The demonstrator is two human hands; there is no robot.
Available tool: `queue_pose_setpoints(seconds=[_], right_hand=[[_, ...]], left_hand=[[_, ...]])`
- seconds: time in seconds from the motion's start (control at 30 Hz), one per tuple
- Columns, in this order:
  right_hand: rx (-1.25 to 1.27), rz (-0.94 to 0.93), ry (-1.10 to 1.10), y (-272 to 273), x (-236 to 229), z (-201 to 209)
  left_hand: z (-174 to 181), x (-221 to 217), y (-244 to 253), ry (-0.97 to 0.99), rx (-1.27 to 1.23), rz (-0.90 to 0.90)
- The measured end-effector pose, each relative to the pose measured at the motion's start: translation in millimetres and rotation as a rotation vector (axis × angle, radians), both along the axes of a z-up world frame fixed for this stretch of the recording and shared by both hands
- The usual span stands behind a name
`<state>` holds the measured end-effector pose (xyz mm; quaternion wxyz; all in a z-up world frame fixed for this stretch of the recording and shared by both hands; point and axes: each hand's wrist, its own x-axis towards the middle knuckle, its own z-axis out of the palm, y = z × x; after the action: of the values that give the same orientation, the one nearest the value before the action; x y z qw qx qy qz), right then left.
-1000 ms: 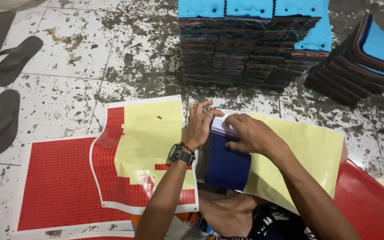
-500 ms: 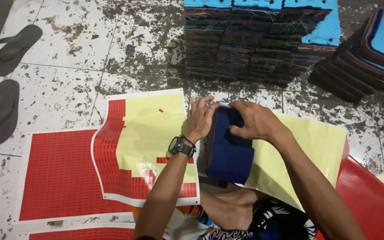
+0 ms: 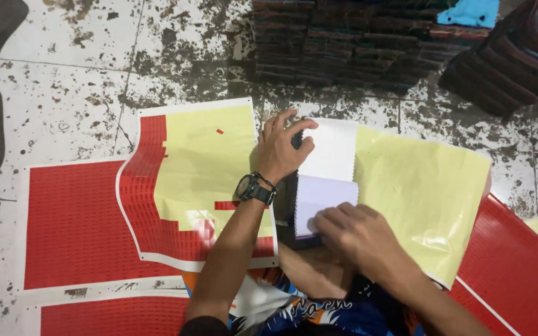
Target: The person sits on the floor and assembles sandals by hand. They peel small red adhesive strips from a yellow backing sheet and apply them to the edges of blue and purple fabric insoles, pressing them down to secure the pieces.
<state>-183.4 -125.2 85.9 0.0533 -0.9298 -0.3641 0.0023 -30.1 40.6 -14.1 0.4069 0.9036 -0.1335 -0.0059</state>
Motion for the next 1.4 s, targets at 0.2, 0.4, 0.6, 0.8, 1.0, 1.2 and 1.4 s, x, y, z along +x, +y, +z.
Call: queue_pose_setpoints(seconds=[0.2, 0.4, 0.6, 0.8, 1.0, 1.2, 1.4], right_hand=[[0.159, 0.045, 0.055, -12, -19, -34], [0.985, -0.52, 0.146, -48, 12, -90], [1.422, -0.628, 0.53, -26, 41, -117], [1.539, -0.661, 0.705, -21, 52, -91], [1.584, -0.512, 0.574, -27, 52, -152], [1.519, -0.672, 0.482, -86, 40, -112], [1.249, -1.254, -0.012, -214, -56, -112]], left_hand=[[12, -2, 0, 0.076, 0.089, 0.013], [26, -27, -3, 0.195, -0.551, -0.012], [-9, -59, -27, 0.246, -0.935, -0.121], [-38, -59, -23, 0.315, -0.963, -0.106], [-81, -40, 6, 0.205, -0.317, -0.08], [66, -65, -34, 0.274, -0.341, -0.015], [76, -112, -133, 0.04, -0.319, -0.417]])
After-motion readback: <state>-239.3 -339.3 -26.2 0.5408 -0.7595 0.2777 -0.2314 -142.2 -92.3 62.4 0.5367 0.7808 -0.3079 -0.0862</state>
